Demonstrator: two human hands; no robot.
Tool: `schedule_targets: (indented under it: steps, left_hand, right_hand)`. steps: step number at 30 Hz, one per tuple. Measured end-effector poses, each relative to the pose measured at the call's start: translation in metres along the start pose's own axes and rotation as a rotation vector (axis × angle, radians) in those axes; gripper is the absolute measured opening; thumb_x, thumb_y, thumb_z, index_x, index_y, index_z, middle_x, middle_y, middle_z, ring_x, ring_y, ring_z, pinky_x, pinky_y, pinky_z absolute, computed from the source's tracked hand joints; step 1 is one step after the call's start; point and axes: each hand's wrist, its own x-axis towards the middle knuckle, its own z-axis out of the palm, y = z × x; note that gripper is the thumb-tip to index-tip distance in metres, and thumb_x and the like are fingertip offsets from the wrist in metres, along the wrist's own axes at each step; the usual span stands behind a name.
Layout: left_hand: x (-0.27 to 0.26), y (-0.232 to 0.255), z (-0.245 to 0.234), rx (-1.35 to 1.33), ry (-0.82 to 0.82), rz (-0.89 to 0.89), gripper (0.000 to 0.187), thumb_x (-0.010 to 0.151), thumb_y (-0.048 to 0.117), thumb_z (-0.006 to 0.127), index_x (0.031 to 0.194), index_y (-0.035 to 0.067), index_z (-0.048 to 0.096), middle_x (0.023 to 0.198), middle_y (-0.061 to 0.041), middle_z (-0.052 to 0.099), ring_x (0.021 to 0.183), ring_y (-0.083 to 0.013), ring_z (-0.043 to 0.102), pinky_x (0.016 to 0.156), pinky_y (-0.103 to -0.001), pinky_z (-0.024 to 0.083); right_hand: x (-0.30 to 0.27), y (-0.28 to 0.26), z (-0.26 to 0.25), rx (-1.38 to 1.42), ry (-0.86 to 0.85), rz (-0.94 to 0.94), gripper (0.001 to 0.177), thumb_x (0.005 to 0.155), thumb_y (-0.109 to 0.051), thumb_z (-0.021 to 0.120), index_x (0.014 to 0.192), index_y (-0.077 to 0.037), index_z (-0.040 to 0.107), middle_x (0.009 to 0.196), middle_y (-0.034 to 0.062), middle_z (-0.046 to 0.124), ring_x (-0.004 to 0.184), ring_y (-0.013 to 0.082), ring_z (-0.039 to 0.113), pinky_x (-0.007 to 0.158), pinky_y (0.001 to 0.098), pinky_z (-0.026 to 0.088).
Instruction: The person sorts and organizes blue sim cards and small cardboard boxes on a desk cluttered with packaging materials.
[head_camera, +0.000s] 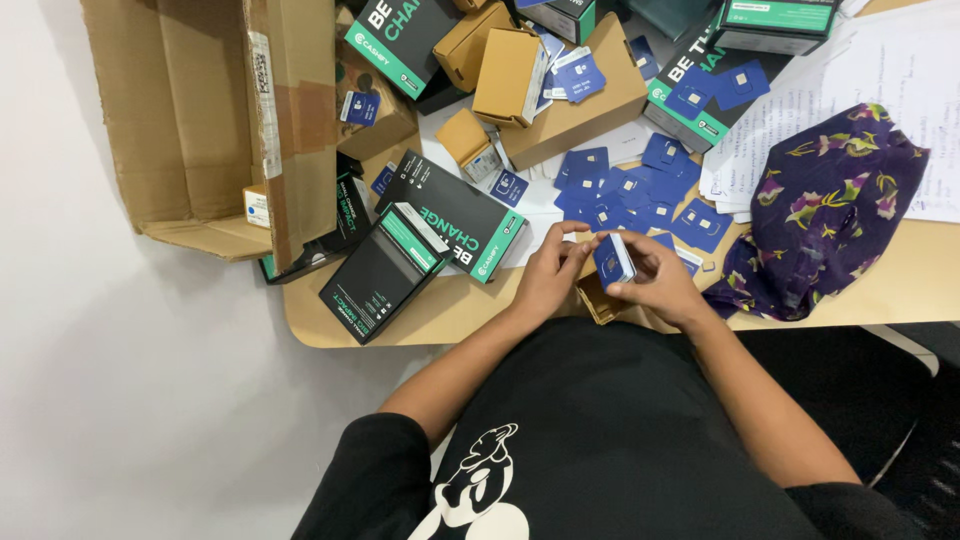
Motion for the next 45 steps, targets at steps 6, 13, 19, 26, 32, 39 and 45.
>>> schedule_targets:
  steps: [6,13,19,26,32,39,45]
  left_hand:
    - [0.001,-0.035,0.001,-0.036,-0.003,0.122,0.017,0.107,0.016,0.065,0.117,0.002,0.068,0.104,-0.013,0.075,0.095,-0.0198,0.072,0.084,-0.031,0.057]
    - [-0.024,0.001,-0.018,0.436,-0.239,0.396,0.093,0.073,0.050,0.086,0.143,0.000,0.050,0.142,-0.024,0.052,0.132,-0.0386,0.050,0.108,-0.048,0.043]
    - [-0.015,0.002,-0.004,0.408,-0.206,0.322,0.089,0.074,0.038,0.087,0.144,0.003,0.044,0.142,-0.021,0.051,0.134,-0.0380,0.051,0.112,-0.046,0.044]
    - [0.002,-0.007,-0.004,0.359,-0.081,0.333,0.078,0.075,0.026,0.087,0.141,0.006,0.051,0.135,-0.015,0.058,0.128,-0.0346,0.058,0.107,-0.043,0.050]
    - [0.002,-0.006,-0.004,0.382,-0.078,0.391,0.078,0.073,0.024,0.088,0.138,0.003,0.049,0.136,-0.016,0.057,0.129,-0.0350,0.057,0.108,-0.043,0.049]
    - [0.001,-0.003,-0.006,0.402,-0.103,0.388,0.081,0.071,0.021,0.088,0.139,0.003,0.048,0.138,-0.016,0.056,0.131,-0.0360,0.054,0.109,-0.044,0.047]
    - [0.003,-0.004,-0.005,0.409,-0.105,0.382,0.080,0.071,0.019,0.087,0.140,0.004,0.048,0.137,-0.015,0.057,0.131,-0.0356,0.054,0.109,-0.043,0.047]
  right_hand:
    - [-0.005,0.001,0.003,-0.131,-0.004,-0.015,0.079,0.074,-0.004,0.084,0.146,0.000,0.052,0.139,0.0102,0.060,0.134,0.0204,0.056,0.119,0.0382,0.040]
    - [-0.002,-0.012,0.011,-0.227,0.123,-0.080,0.074,0.076,0.000,0.081,0.143,-0.003,0.052,0.136,0.0085,0.060,0.133,0.0201,0.058,0.119,0.0390,0.044]
    - [0.004,-0.023,0.027,-0.428,0.199,-0.275,0.069,0.078,-0.003,0.084,0.141,-0.004,0.056,0.137,0.0120,0.056,0.130,0.0226,0.059,0.114,0.0393,0.049]
    - [-0.004,-0.090,0.029,-1.164,0.080,-0.425,0.075,0.068,-0.016,0.086,0.136,-0.006,0.058,0.131,0.0165,0.064,0.120,0.0350,0.061,0.099,0.0418,0.051]
    - [0.002,-0.128,0.047,-1.463,-0.119,-0.332,0.069,0.067,-0.024,0.085,0.130,-0.008,0.062,0.124,0.0128,0.066,0.112,0.0344,0.063,0.092,0.0439,0.051]
    - [0.010,-0.133,0.061,-1.613,-0.258,-0.276,0.072,0.068,-0.021,0.082,0.133,-0.004,0.059,0.122,0.0103,0.065,0.107,0.0299,0.063,0.089,0.0390,0.054]
    - [0.014,-0.131,0.061,-1.657,-0.289,-0.201,0.072,0.070,-0.019,0.082,0.136,-0.004,0.057,0.122,0.0095,0.063,0.109,0.0290,0.061,0.090,0.0376,0.053]
